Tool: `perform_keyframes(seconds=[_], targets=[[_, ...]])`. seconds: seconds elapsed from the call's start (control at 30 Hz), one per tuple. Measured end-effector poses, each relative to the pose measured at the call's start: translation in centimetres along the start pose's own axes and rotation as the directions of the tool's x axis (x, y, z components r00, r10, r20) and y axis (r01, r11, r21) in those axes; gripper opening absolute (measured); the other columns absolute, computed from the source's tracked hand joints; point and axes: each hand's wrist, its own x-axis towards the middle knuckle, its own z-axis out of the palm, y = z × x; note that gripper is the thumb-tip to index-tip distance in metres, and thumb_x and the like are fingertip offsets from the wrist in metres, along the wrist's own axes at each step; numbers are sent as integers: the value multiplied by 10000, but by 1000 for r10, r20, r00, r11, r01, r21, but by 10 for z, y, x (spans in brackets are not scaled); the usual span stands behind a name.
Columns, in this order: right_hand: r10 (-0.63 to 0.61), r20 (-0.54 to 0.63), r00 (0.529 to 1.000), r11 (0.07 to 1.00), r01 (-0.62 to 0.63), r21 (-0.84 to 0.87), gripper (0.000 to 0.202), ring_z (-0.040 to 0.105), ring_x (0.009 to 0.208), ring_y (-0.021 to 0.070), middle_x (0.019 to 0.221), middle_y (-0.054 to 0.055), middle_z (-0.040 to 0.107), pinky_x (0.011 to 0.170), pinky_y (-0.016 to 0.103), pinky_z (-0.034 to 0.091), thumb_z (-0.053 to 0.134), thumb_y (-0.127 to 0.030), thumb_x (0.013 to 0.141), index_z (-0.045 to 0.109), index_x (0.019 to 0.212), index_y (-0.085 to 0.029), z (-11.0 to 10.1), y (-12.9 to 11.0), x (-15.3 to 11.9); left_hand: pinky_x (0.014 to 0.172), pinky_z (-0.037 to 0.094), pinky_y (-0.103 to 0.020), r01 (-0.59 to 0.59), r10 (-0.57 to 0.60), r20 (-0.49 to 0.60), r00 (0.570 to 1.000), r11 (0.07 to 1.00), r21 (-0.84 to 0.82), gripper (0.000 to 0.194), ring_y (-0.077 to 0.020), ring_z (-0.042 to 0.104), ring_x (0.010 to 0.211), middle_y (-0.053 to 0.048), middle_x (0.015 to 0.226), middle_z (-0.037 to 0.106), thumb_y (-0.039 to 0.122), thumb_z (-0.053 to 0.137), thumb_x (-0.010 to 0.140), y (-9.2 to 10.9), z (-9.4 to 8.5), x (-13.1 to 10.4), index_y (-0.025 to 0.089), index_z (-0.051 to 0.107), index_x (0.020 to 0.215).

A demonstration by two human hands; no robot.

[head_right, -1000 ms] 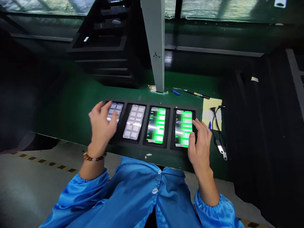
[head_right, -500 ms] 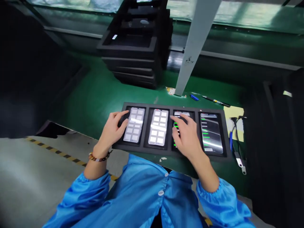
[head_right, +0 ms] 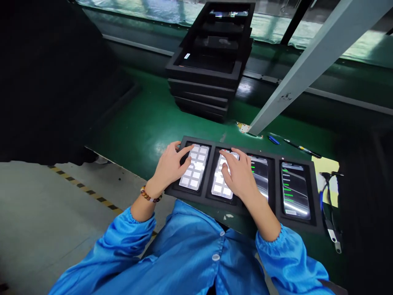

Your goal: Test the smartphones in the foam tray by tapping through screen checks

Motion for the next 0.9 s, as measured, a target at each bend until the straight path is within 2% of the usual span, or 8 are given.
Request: perform_keyframes(seconds=[0.33,0.57,0.7,0.9], targets=[[-2,30,1000,1000,2,-15,514,510,1497,382,1444,121,735,1195,633,394,406,-266,1083,571,1569,-256,1,-24,-42,1096,562,-548,-39,37,-43,998,998,-50,464,-372,553,1353,-174,1583,521,341,596,1040,3,-9,-48,272,735,1477],[-51,35,998,999,51,-5,493,525,1479,363,1467,93,733,1172,595,408,447,-214,1081,558,1559,-263,2,-42,-74,1127,536,-542,-72,67,-88,994,995,-63,410,-353,543,1390,-141,1566,586,326,609,1026,3,-11,-85,282,789,1392],[-70,19,997,998,70,5,504,545,1456,355,1369,102,766,1171,581,410,471,-184,1066,565,1556,-256,1,-52,-90,1142,505,-564,-87,80,-161,984,996,-36,356,-352,557,1323,-125,1489,666,332,654,993,0,-6,-104,291,842,1292],[-124,-22,992,990,125,58,549,577,1396,323,1286,71,800,1159,545,415,508,-124,1017,577,1549,-243,4,-59,-107,1078,523,-531,-197,182,-305,935,980,-19,290,-336,586,1244,-116,1357,747,303,706,955,-8,3,-122,279,876,1188]])
